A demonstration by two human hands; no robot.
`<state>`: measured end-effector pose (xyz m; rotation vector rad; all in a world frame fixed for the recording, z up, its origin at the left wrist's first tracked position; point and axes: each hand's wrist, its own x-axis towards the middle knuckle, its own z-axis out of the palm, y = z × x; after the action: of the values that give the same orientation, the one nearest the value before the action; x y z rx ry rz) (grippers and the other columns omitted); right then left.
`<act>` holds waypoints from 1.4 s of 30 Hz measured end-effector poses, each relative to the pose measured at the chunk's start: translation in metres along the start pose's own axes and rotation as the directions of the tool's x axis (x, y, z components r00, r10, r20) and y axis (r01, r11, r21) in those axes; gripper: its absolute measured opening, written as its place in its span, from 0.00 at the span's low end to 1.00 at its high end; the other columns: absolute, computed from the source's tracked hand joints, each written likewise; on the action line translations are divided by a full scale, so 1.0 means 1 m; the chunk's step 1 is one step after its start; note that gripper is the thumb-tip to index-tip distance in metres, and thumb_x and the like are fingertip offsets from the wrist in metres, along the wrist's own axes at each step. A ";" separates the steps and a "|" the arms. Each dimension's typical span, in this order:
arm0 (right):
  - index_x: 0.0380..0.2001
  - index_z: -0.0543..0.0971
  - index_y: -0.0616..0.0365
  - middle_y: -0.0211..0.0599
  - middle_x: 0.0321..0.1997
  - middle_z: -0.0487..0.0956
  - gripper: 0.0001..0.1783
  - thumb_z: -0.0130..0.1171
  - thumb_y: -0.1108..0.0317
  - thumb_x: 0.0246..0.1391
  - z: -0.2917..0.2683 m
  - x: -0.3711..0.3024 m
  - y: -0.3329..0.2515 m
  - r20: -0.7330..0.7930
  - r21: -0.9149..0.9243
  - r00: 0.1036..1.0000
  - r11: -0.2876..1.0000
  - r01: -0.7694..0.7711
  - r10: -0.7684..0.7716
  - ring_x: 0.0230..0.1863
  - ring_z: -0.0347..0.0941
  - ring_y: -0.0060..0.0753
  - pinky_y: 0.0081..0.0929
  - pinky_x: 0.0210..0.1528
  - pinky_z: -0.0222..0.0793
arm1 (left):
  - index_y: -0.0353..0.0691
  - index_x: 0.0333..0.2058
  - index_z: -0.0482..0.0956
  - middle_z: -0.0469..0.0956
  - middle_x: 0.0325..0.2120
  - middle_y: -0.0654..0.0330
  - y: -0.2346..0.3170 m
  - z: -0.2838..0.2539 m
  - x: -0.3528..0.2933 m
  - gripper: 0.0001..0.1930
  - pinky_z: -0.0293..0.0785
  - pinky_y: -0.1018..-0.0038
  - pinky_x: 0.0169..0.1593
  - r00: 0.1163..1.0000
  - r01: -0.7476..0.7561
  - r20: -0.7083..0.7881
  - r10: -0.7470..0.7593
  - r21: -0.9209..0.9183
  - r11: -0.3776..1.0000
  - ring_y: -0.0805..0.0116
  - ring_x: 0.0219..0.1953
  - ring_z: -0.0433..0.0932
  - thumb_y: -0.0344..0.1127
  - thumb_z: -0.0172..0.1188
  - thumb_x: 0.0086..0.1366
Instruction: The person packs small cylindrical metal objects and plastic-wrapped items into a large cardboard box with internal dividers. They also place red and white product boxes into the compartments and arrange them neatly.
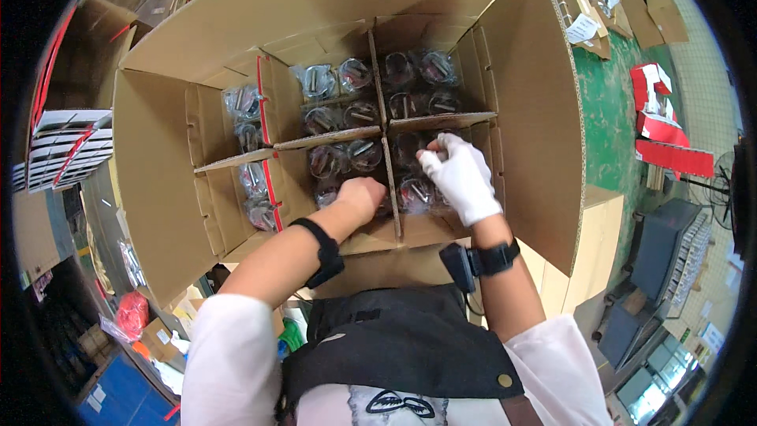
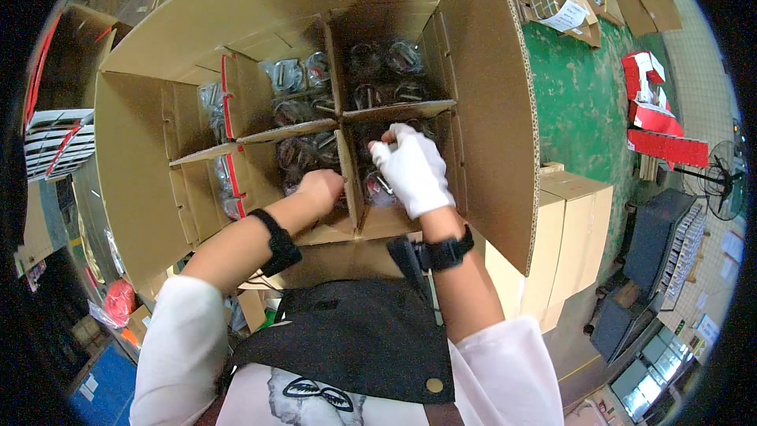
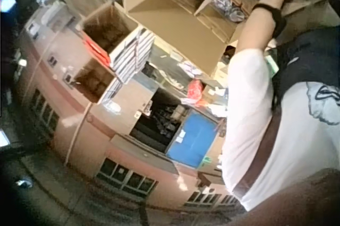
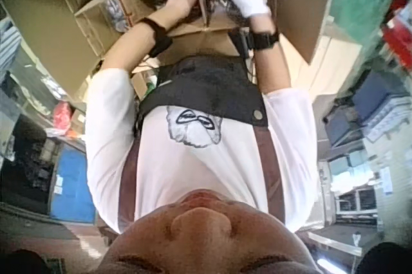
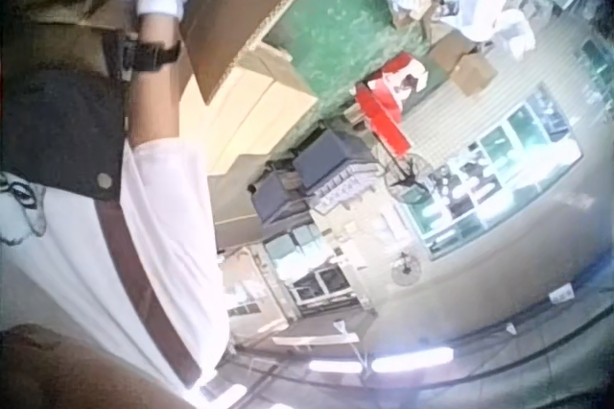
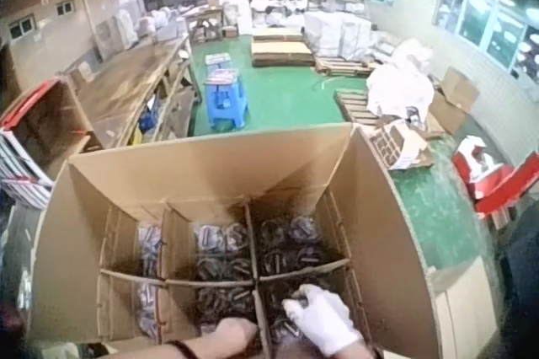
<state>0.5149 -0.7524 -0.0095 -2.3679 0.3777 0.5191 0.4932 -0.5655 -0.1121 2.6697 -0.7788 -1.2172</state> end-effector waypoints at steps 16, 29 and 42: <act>0.36 0.78 0.59 0.47 0.29 0.80 0.10 0.60 0.69 0.50 -0.056 -0.083 0.041 -0.009 0.381 0.991 0.916 0.130 -0.136 0.32 0.80 0.43 0.32 0.35 0.74 | 0.23 0.36 0.78 0.78 0.37 0.37 -0.080 0.041 -0.030 0.22 0.75 0.60 0.42 0.796 0.604 0.436 -0.419 -0.622 0.499 0.48 0.41 0.79 0.41 0.65 0.53; 0.37 0.77 0.58 0.48 0.33 0.80 0.09 0.58 0.68 0.52 -0.048 -0.094 0.065 0.051 0.285 0.953 0.919 0.273 -0.299 0.36 0.77 0.50 0.37 0.37 0.72 | 0.38 0.38 0.83 0.78 0.43 0.45 -0.054 0.050 -0.013 0.15 0.74 0.62 0.49 0.858 0.317 0.386 -0.338 0.119 0.941 0.50 0.47 0.78 0.37 0.51 0.60; 0.41 0.74 0.62 0.50 0.42 0.75 0.14 0.56 0.71 0.50 0.070 -0.106 -0.087 0.302 0.303 0.541 0.617 0.726 -0.785 0.43 0.73 0.53 0.40 0.43 0.71 | 0.33 0.37 0.76 0.75 0.20 0.53 -0.060 -0.061 -0.257 0.14 0.73 0.67 0.33 0.835 0.074 -0.270 -0.480 -0.808 0.584 0.60 0.25 0.78 0.39 0.48 0.69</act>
<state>0.4376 -0.6283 0.0385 -1.9370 -0.7860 0.5060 0.4212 -0.3944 0.0854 2.1776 0.2646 -0.6340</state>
